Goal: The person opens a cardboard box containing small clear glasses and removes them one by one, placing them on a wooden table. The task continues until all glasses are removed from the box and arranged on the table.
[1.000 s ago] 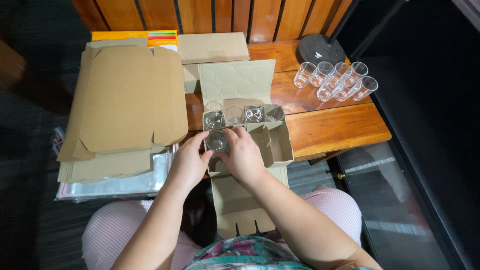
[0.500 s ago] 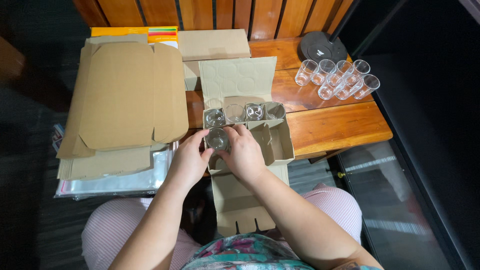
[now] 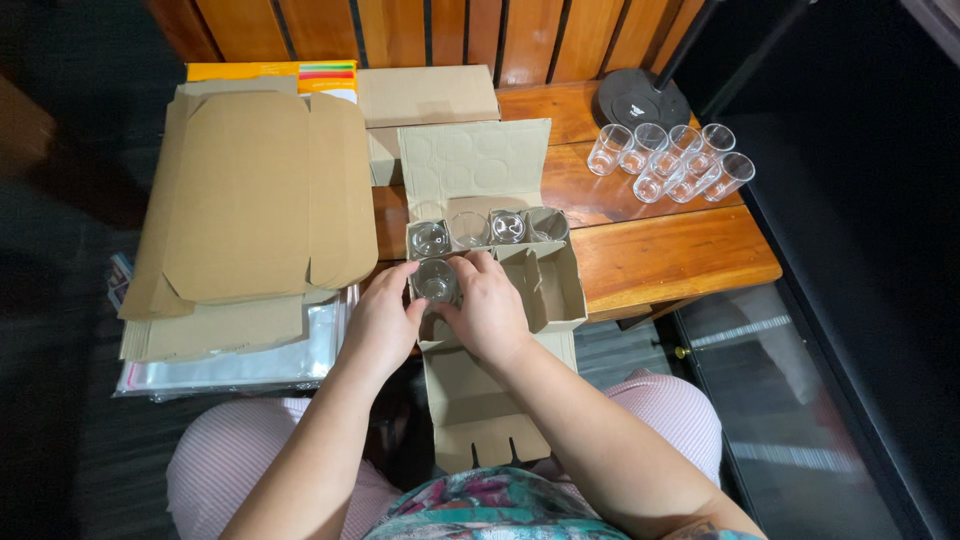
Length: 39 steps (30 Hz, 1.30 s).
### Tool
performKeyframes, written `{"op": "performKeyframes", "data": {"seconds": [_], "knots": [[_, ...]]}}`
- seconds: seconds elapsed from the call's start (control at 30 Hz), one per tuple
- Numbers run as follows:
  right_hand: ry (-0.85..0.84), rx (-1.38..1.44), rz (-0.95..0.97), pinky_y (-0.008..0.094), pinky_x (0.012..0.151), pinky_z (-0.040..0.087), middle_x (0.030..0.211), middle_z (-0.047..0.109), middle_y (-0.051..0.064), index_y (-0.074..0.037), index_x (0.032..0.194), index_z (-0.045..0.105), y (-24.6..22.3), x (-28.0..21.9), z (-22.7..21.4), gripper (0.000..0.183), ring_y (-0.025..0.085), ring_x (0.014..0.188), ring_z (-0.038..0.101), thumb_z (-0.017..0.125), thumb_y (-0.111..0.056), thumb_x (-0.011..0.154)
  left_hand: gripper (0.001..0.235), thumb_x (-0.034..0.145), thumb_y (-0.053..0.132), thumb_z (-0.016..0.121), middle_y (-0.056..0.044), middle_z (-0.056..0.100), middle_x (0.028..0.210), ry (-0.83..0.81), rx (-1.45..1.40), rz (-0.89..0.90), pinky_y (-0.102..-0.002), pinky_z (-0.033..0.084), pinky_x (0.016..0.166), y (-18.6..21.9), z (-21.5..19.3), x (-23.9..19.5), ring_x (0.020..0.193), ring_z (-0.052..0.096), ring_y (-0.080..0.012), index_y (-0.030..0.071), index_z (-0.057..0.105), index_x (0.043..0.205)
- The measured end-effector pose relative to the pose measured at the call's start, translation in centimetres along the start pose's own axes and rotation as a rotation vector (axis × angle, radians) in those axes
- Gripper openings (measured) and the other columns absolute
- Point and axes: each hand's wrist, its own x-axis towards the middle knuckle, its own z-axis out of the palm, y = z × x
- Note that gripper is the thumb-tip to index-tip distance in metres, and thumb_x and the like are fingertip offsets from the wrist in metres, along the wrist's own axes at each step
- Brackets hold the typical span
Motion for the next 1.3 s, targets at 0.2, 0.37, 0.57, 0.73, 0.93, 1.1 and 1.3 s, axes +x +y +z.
{"op": "performKeyframes", "data": {"seconds": [0.2, 0.37, 0.57, 0.73, 0.93, 1.1, 1.3], "knots": [[0.033, 0.1, 0.017, 0.044, 0.098, 0.059, 0.125, 0.057, 0.007, -0.009, 0.125, 0.066, -0.4, -0.5, -0.9, 0.064, 0.031, 0.123, 0.061, 0.091, -0.026, 0.069, 0.051, 0.092, 0.007, 0.07, -0.016, 0.054, 0.147, 0.021, 0.038, 0.003, -0.049, 0.048, 0.113, 0.7, 0.0, -0.3, 0.138, 0.055, -0.0352, 0.006, 0.058, 0.142], [0.085, 0.213, 0.012, 0.043, 0.097, 0.06, 0.124, 0.059, 0.009, -0.007, 0.121, 0.067, 0.3, -0.4, -0.8, 0.064, 0.032, 0.121, 0.063, 0.093, -0.021, 0.065, 0.053, 0.09, 0.011, 0.074, -0.012, 0.051, 0.149, 0.081, 0.075, 0.043, -0.052, 0.039, 0.115, 0.6, 0.4, -0.7, 0.142, 0.049, -0.0337, 0.008, 0.06, 0.141], [0.144, 0.514, 0.022, 0.034, 0.094, 0.063, 0.125, 0.062, 0.01, -0.005, 0.118, 0.069, 1.3, -0.7, -0.9, 0.063, 0.031, 0.112, 0.071, 0.096, -0.017, 0.063, 0.057, 0.09, 0.008, 0.073, -0.015, 0.056, 0.144, 0.079, -0.06, 0.015, -0.046, 0.048, 0.112, 3.4, -1.0, -2.0, 0.138, 0.054, -0.0359, 0.012, 0.055, 0.143], [0.119, 0.729, 0.069, 0.034, 0.097, 0.063, 0.128, 0.061, 0.014, 0.002, 0.12, 0.068, 1.3, -1.3, -2.6, 0.061, 0.035, 0.119, 0.068, 0.093, -0.001, 0.064, 0.059, 0.092, 0.006, 0.071, -0.022, 0.061, 0.139, 0.042, -0.192, -0.042, -0.041, 0.055, 0.107, 5.7, -1.6, -2.9, 0.136, 0.057, -0.0379, 0.015, 0.049, 0.146], [0.181, 0.987, 0.081, 0.043, 0.095, 0.063, 0.114, 0.071, 0.021, -0.001, 0.122, 0.063, 2.1, -2.0, -4.0, 0.062, 0.036, 0.113, 0.071, 0.089, 0.007, 0.066, 0.06, 0.092, 0.009, 0.07, -0.021, 0.064, 0.138, 0.044, -0.182, -0.016, -0.049, 0.049, 0.112, 8.3, -1.8, -3.1, 0.134, 0.06, -0.0348, 0.022, 0.05, 0.147], [0.347, 0.94, 0.04, 0.04, 0.09, 0.065, 0.108, 0.074, 0.014, -0.009, 0.117, 0.065, 3.5, -1.9, -5.8, 0.059, 0.027, 0.108, 0.071, 0.093, 0.002, 0.066, 0.059, 0.094, 0.009, 0.07, -0.023, 0.064, 0.139, 0.019, -0.178, 0.071, -0.052, 0.048, 0.112, 11.6, -1.7, -2.2, 0.133, 0.06, -0.0355, 0.019, 0.051, 0.149], [0.461, 1.066, 0.15, 0.036, 0.093, 0.064, 0.114, 0.067, 0.011, -0.009, 0.123, 0.06, 7.6, -1.1, -8.6, 0.06, 0.021, 0.107, 0.068, 0.088, 0.004, 0.071, 0.064, 0.092, 0.016, 0.075, -0.023, 0.064, 0.139, -0.004, -0.24, 0.257, -0.05, 0.05, 0.11, 13.5, 2.5, 2.7, 0.129, 0.063, -0.0347, 0.022, 0.049, 0.15]]}}
